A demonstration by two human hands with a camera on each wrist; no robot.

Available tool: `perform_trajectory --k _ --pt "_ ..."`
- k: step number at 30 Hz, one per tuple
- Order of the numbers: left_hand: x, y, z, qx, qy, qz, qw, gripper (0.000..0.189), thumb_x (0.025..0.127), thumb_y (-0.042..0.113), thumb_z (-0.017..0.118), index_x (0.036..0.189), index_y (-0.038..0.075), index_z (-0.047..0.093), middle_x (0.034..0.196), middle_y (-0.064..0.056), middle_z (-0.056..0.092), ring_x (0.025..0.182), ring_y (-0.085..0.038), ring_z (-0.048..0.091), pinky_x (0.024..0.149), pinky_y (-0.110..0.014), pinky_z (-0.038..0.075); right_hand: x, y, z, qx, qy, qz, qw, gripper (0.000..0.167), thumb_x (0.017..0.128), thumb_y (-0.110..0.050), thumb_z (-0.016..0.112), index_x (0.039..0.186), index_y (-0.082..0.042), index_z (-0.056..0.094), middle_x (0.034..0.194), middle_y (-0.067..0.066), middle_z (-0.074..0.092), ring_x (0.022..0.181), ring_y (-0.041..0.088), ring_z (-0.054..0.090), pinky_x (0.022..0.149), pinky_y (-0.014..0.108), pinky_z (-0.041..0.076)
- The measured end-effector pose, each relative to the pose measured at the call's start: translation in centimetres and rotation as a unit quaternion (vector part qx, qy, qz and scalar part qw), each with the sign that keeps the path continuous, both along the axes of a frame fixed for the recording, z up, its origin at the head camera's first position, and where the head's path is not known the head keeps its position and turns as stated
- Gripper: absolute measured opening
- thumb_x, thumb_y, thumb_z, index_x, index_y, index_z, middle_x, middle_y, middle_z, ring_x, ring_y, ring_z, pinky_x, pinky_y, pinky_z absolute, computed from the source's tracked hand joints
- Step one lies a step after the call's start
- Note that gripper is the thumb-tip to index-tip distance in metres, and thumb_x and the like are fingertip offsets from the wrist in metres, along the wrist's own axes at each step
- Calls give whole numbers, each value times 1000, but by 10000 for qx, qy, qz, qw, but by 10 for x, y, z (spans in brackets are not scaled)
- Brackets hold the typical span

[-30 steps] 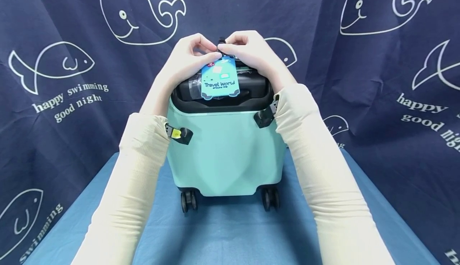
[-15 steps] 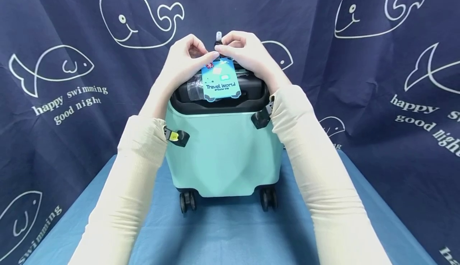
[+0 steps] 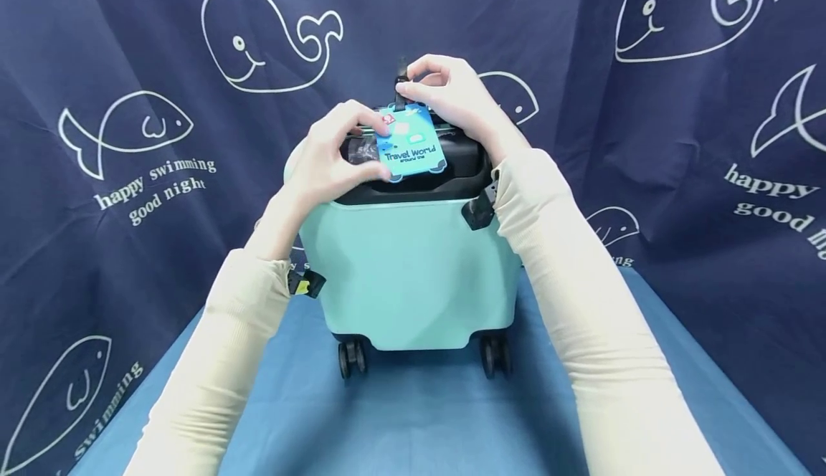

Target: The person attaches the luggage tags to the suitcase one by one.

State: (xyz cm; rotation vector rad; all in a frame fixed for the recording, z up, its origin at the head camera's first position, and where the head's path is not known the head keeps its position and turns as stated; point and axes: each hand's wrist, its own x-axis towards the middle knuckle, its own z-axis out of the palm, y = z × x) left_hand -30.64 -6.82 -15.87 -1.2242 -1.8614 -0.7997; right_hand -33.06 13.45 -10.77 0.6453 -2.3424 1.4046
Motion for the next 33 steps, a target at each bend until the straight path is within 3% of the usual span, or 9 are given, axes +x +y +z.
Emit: perform_trajectory --k 4,7,10,14,24,33 --pt "2 -2 -2 -509 535 301 9968 72 53 54 86 105 10 63 100 -3 56 100 -15 52 92 -27 40 0 1 5 -24 22 -90 10000 26 85 -32 68 105 -17 62 81 -10 67 72 7 59 69 20 40" --pt "2 -2 -4 -587 847 545 9932 64 61 53 82 106 11 64 95 -6 53 95 -18 53 87 -29 42 -1 -1 7 -160 34 -25 9999 23 85 -30 69 102 -17 62 77 -10 67 69 6 59 66 20 41" --pt "2 -1 -8 -471 823 548 9940 38 72 27 80 100 6 65 92 -10 52 94 -22 53 84 -29 42 -3 -4 5 -290 -6 78 9995 17 85 -26 69 98 -17 62 72 -11 67 67 4 60 64 19 42" --pt "3 -3 -14 -328 759 409 9957 23 72 2 70 94 2 65 90 -13 51 100 -24 53 85 -26 43 -6 -8 2 -270 -59 103 9996 13 86 -24 68 94 -16 61 68 -13 67 65 1 61 63 17 43" --pt "-2 3 -13 160 811 -125 9965 10 82 2 66 91 -1 64 90 -14 52 96 -23 58 92 -23 43 -9 -5 7 631 56 -441 9970 22 86 -31 66 100 -15 61 62 -15 63 68 2 59 66 20 37" --pt "-2 1 -16 324 969 36 9948 12 81 5 69 92 1 67 88 -15 55 99 -24 61 85 -27 48 -11 -9 7 496 -69 -568 9971 23 86 -28 66 101 -10 64 59 -18 60 64 1 54 66 19 36"
